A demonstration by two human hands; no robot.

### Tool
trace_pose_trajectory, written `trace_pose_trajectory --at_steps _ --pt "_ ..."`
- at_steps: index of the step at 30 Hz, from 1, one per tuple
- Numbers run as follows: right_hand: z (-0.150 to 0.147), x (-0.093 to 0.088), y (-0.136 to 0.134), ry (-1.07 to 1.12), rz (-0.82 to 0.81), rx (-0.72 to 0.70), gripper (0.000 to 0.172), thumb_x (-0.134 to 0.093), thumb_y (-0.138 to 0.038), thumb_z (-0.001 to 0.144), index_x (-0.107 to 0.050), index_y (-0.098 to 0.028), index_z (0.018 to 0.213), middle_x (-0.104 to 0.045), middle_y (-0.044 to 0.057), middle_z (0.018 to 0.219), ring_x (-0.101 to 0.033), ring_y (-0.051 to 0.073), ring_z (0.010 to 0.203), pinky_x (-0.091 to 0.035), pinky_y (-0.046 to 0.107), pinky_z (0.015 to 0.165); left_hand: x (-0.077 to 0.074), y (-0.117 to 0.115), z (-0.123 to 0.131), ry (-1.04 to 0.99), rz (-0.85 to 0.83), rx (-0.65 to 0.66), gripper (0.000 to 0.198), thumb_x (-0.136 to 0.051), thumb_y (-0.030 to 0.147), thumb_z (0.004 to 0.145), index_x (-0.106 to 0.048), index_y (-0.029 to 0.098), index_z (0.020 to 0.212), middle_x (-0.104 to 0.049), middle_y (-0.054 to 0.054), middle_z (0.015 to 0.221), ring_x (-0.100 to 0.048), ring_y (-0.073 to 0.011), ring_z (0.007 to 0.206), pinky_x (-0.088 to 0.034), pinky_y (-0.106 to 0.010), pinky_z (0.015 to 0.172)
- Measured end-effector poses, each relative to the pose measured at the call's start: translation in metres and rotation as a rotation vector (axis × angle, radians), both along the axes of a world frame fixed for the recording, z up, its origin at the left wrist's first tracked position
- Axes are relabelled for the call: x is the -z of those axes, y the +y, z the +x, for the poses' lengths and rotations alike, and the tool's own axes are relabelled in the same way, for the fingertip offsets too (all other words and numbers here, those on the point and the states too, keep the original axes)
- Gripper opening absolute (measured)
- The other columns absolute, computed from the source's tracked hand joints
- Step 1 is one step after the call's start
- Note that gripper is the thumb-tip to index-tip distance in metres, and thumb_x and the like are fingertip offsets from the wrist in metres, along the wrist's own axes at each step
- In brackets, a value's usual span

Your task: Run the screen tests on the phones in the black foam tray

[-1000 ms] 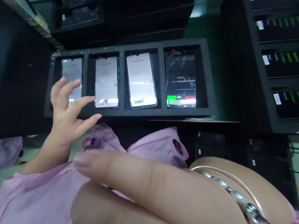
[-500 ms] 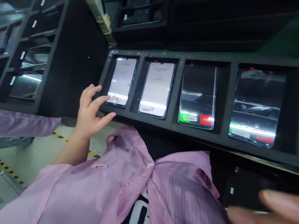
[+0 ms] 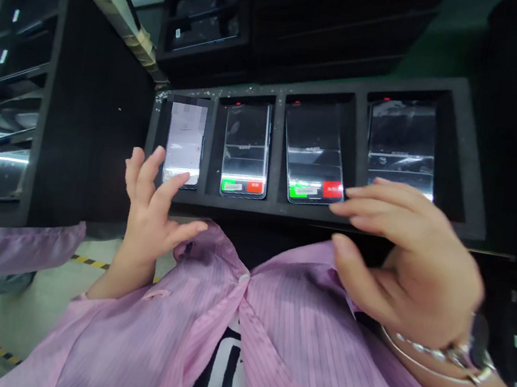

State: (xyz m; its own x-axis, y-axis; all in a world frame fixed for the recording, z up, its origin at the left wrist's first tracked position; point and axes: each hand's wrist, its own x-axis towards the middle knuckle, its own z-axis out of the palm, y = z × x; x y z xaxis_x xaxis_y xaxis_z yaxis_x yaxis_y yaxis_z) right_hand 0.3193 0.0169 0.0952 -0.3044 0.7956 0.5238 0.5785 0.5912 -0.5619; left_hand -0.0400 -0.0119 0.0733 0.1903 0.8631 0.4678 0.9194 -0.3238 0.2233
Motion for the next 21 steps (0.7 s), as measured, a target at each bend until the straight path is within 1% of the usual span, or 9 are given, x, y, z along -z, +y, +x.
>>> trace_pose_trajectory --at_steps 2,4,7,8,10,13,16,18,21 --pt "-0.015 0.008 0.005 -0.045 0.078 -0.085 0.023 -0.068 -0.023 0.092 -0.057 -0.024 0.112 -0.075 0.010 0.106 -0.071 0.032 0.112 -0.053 0.062 0.110 0.003 0.008 0.009 0.003 0.012 0.060 0.074 -0.070 0.081 0.080 -0.068 0.032 0.135 -0.049 -0.011 0.162 -0.026 -0.0426 0.160 -0.019 -0.066 0.130" --pt "-0.024 0.018 0.008 -0.166 0.084 -0.134 0.026 -0.062 -0.021 0.097 -0.057 -0.022 0.122 -0.074 0.012 0.117 -0.067 0.035 0.123 -0.048 0.067 0.115 0.011 0.016 0.014 0.010 0.024 0.094 0.063 -0.070 0.072 0.086 -0.068 0.032 0.135 -0.053 -0.011 0.160 -0.031 -0.0408 0.159 -0.023 -0.064 0.129" --pt "-0.023 0.028 0.011 -0.273 0.006 -0.139 0.029 -0.054 -0.025 0.103 -0.057 -0.022 0.132 -0.072 0.012 0.124 -0.060 0.037 0.135 -0.042 0.071 0.120 0.024 0.024 0.018 0.050 0.044 0.141 0.054 -0.072 0.062 0.090 -0.067 0.036 0.137 -0.055 -0.007 0.159 -0.033 -0.0397 0.158 -0.024 -0.064 0.128" --pt "-0.019 0.027 0.010 -0.272 -0.014 -0.128 0.031 -0.054 -0.025 0.102 -0.057 -0.023 0.133 -0.072 0.011 0.125 -0.059 0.036 0.137 -0.041 0.071 0.121 0.027 0.026 0.018 0.070 0.049 0.153 0.053 -0.072 0.061 0.090 -0.067 0.038 0.137 -0.056 -0.006 0.159 -0.033 -0.0395 0.158 -0.023 -0.064 0.128" --pt "-0.007 0.022 0.008 -0.213 0.023 -0.060 0.032 -0.059 -0.023 0.099 -0.057 -0.025 0.131 -0.072 0.010 0.127 -0.058 0.035 0.138 -0.042 0.068 0.122 0.029 0.029 0.019 0.108 0.043 0.160 0.050 -0.073 0.059 0.089 -0.068 0.038 0.135 -0.056 -0.006 0.158 -0.032 -0.0395 0.159 -0.022 -0.064 0.129" --pt "0.015 0.014 0.004 -0.122 0.149 0.109 0.032 -0.064 -0.021 0.095 -0.060 -0.026 0.126 -0.076 0.008 0.117 -0.065 0.036 0.128 -0.045 0.067 0.120 0.023 0.029 0.019 0.100 0.060 0.162 0.044 -0.073 0.057 0.090 -0.070 0.035 0.128 -0.055 -0.008 0.159 -0.033 -0.0406 0.158 -0.026 -0.065 0.127" --pt "0.030 0.020 0.001 -0.199 0.088 0.181 0.024 -0.060 -0.023 0.098 -0.063 -0.028 0.121 -0.076 0.008 0.107 -0.068 0.040 0.122 -0.045 0.071 0.118 0.011 0.024 0.011 -0.072 0.117 0.176 0.044 -0.067 0.056 0.094 -0.063 0.032 0.130 -0.049 -0.011 0.161 -0.039 -0.0383 0.155 -0.035 -0.063 0.124" --pt "0.033 0.028 0.000 -0.254 0.070 0.159 0.020 -0.060 -0.025 0.098 -0.066 -0.028 0.117 -0.076 0.008 0.104 -0.068 0.042 0.121 -0.047 0.072 0.116 0.004 0.018 0.000 -0.177 0.150 0.112 0.044 -0.064 0.054 0.095 -0.058 0.030 0.131 -0.049 -0.012 0.158 -0.044 -0.0354 0.152 -0.040 -0.061 0.122" --pt "0.029 0.034 -0.002 -0.196 0.073 0.187 0.021 -0.062 -0.025 0.098 -0.069 -0.025 0.118 -0.077 0.008 0.108 -0.065 0.041 0.126 -0.048 0.067 0.118 0.000 0.008 -0.021 -0.153 0.154 -0.024 0.036 -0.065 0.049 0.095 -0.060 0.027 0.123 -0.056 -0.012 0.147 -0.047 -0.0340 0.148 -0.042 -0.059 0.121"
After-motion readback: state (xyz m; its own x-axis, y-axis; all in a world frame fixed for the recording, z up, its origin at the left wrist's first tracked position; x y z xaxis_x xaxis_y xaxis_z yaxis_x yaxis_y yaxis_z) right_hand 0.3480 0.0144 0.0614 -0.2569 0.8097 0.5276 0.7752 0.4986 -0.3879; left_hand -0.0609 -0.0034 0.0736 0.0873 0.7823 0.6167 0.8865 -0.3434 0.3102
